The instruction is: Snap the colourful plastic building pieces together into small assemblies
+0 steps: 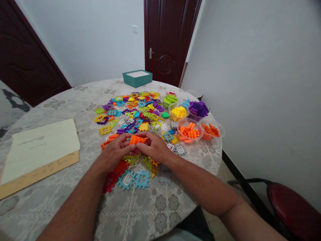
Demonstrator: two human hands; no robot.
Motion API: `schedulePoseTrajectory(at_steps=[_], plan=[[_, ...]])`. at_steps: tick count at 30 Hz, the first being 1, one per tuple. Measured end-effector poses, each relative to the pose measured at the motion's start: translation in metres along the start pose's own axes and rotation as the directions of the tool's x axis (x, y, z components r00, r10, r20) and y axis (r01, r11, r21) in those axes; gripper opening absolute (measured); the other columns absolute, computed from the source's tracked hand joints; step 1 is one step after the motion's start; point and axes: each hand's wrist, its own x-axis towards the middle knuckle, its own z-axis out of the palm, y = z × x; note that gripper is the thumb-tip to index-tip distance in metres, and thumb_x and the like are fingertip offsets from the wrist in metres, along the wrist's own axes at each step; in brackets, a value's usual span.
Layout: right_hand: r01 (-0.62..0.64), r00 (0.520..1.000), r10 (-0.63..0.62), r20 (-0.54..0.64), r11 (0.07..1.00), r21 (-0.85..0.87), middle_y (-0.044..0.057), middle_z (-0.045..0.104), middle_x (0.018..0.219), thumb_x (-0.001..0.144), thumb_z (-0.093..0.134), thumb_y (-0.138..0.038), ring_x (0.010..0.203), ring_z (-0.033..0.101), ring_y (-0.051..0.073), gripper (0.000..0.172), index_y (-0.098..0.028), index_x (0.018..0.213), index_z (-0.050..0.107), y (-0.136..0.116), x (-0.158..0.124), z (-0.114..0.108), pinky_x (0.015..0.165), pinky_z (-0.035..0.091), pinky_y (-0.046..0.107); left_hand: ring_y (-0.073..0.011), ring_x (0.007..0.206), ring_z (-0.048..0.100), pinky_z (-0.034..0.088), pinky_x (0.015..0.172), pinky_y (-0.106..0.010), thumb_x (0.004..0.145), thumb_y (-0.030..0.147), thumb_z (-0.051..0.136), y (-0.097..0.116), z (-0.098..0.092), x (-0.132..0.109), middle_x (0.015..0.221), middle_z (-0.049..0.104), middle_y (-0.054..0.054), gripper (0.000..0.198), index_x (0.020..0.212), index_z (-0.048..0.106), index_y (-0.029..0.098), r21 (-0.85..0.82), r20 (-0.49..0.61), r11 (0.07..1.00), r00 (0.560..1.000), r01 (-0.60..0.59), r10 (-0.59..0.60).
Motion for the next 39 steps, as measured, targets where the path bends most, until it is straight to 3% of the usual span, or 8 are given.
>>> schedulePoseTrajectory(at_steps=[10, 20, 24, 26, 28, 30, 32, 39], plan=[[-0.123, 0.992, 0.113, 0.054, 0.963, 0.239, 0.0, 0.07, 0.087, 0.086, 0.069, -0.032, 0.065, 0.059, 0.013, 0.038, -0.023, 0.123, 0.066, -0.006, 0.0, -0.001, 0.058, 0.048, 0.024, -0.0246, 0.088, 0.078, 0.062, 0.084, -0.038, 0.088, 0.037, 0.079, 0.001, 0.003, -0.006, 0.094, 0.079, -0.008, 0.064, 0.143, 0.051, 0.02, -0.017, 0.071, 0.999, 0.996, -0.045, 0.046], [-0.019, 1.0, 0.019, 0.012, 0.999, 0.031, 0.001, 0.069, 0.093, 0.082, 0.068, -0.035, 0.077, 0.062, 0.017, 0.03, -0.022, 0.109, 0.065, -0.012, -0.001, -0.01, 0.069, 0.051, 0.029, -0.0278, 0.103, 0.077, 0.061, 0.09, -0.045, 0.092, 0.038, 0.073, 0.001, 0.007, -0.011, 0.118, 0.078, -0.013, 0.078, 0.162, 0.038, 0.029, -0.093, 0.207, 0.992, 0.973, -0.089, 0.107], [0.11, 0.967, -0.168, -0.192, 0.954, -0.28, 0.003, 0.068, 0.097, 0.086, 0.062, -0.033, 0.079, 0.061, 0.019, 0.028, -0.022, 0.112, 0.064, -0.03, -0.001, -0.053, 0.074, 0.051, 0.033, -0.0213, 0.084, 0.077, 0.062, 0.079, -0.038, 0.088, 0.037, 0.074, 0.007, -0.005, -0.007, 0.115, 0.078, -0.015, 0.058, 0.141, 0.06, 0.019, -0.039, -0.125, 0.981, 0.975, -0.188, 0.182], [0.122, 0.897, -0.323, -0.303, 0.837, -0.534, 0.007, 0.069, 0.106, 0.086, 0.06, -0.03, 0.09, 0.063, 0.023, 0.031, -0.022, 0.116, 0.064, -0.036, -0.002, -0.085, 0.086, 0.052, 0.039, -0.0168, 0.074, 0.074, 0.061, 0.07, -0.032, 0.086, 0.034, 0.073, 0.011, -0.017, -0.004, 0.107, 0.079, -0.013, 0.043, 0.124, 0.067, 0.016, -0.006, -0.429, 0.964, 0.871, -0.267, 0.238], [0.034, 0.838, -0.421, -0.347, 0.676, -0.736, 0.013, 0.069, 0.11, 0.084, 0.058, -0.027, 0.101, 0.063, 0.029, 0.031, -0.02, 0.113, 0.066, -0.034, -0.003, -0.117, 0.096, 0.049, 0.046, -0.0142, 0.069, 0.07, 0.058, 0.063, -0.027, 0.081, 0.03, 0.07, 0.013, -0.031, -0.002, 0.098, 0.078, -0.01, 0.033, 0.111, 0.068, 0.015, 0.032, -0.663, 0.951, 0.705, -0.309, 0.251], [-0.061, 0.845, -0.415, -0.338, 0.552, -0.831, 0.016, 0.069, 0.11, 0.084, 0.057, -0.027, 0.106, 0.062, 0.032, 0.031, -0.017, 0.112, 0.066, -0.024, -0.006, -0.143, 0.099, 0.048, 0.048, -0.0139, 0.07, 0.068, 0.057, 0.06, -0.026, 0.078, 0.028, 0.067, 0.013, -0.043, -0.001, 0.094, 0.076, -0.007, 0.03, 0.105, 0.068, 0.015, 0.078, -0.777, 0.952, 0.58, -0.297, 0.245], [-0.146, 0.871, -0.356, -0.337, 0.469, -0.871, 0.018, 0.069, 0.107, 0.084, 0.057, -0.028, 0.104, 0.062, 0.034, 0.032, -0.015, 0.112, 0.067, -0.01, -0.009, -0.162, 0.097, 0.049, 0.048, -0.0159, 0.074, 0.069, 0.057, 0.061, -0.027, 0.077, 0.03, 0.067, 0.012, -0.05, -0.001, 0.093, 0.075, -0.006, 0.031, 0.105, 0.068, 0.015, 0.152, -0.8, 0.959, 0.54, -0.238, 0.261], [-0.361, 0.86, -0.246, -0.447, 0.325, -0.874, 0.022, 0.067, 0.11, 0.086, 0.059, -0.034, 0.103, 0.063, 0.036, 0.037, -0.014, 0.115, 0.071, 0.006, -0.013, -0.177, 0.088, 0.05, 0.049, -0.025, 0.106, 0.07, 0.056, 0.095, -0.04, 0.087, 0.039, 0.067, 0.002, -0.04, 0.0, 0.119, 0.074, -0.01, 0.036, 0.116, 0.072, 0.019, 0.687, -0.515, 0.727, 0.716, 0.015, 0.472]])
